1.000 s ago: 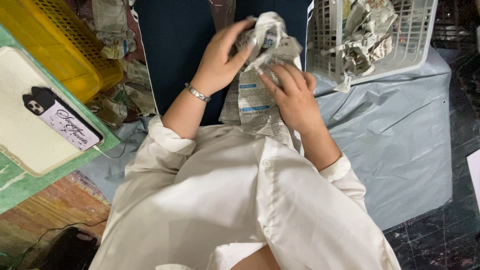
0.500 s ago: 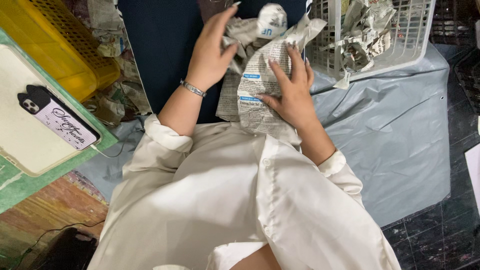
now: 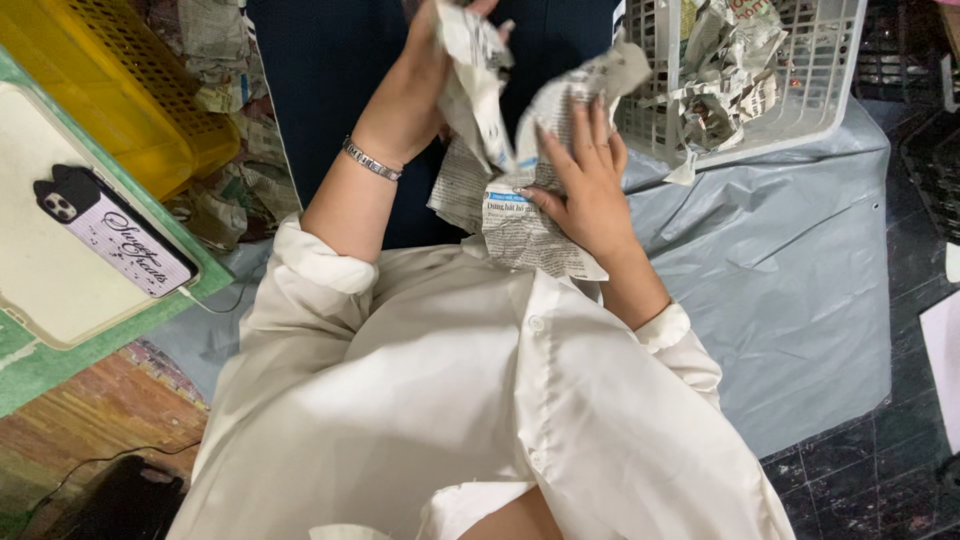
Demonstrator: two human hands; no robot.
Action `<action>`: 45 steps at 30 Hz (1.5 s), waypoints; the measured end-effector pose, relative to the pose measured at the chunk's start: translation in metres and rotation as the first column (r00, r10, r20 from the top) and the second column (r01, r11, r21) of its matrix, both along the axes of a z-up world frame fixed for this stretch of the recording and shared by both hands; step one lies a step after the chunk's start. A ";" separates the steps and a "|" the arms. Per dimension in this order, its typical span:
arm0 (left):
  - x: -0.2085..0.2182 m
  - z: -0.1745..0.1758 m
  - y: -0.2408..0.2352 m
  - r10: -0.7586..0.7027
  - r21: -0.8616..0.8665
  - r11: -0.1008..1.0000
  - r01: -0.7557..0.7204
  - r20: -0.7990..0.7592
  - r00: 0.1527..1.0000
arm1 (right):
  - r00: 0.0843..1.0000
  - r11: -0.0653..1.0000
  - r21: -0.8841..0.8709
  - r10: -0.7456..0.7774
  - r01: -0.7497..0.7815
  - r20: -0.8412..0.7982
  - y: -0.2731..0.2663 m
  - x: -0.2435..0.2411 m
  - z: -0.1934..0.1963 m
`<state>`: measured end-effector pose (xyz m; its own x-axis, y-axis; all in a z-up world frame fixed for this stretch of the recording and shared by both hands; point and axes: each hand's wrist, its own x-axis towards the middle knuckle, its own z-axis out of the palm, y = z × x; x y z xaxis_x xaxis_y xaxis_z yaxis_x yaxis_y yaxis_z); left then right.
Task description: The person repeatedly folds and unfolds sheets of newspaper while seated. They handle the paper with both hands, smoothing and creasing it, then place folded pieces into a white plastic basket nearby.
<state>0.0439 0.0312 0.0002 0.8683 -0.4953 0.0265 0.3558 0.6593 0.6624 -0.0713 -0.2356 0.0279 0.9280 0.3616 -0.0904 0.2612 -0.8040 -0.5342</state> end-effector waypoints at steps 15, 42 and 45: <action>-0.019 0.055 0.058 0.251 0.347 0.858 -0.378 0.360 0.899 | 0.999 0.994 -0.112 -0.018 0.014 -0.026 0.019 0.016 0.023; -0.029 0.013 -0.091 0.137 0.665 0.502 -0.554 0.571 0.809 | 0.821 0.347 0.764 -0.405 0.545 -0.402 -0.014 -0.005 -0.055; -0.026 0.010 -0.075 0.162 0.606 0.652 -0.455 0.474 0.865 | 0.748 0.221 0.726 -0.350 0.651 -0.564 -0.027 -0.001 -0.051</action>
<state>0.0182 -0.0434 0.0097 0.9710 -0.2016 0.1284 -0.1316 -0.0026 0.9913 -0.0726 -0.2623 -0.0230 0.9412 -0.1625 -0.2964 -0.2588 0.2176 -0.9411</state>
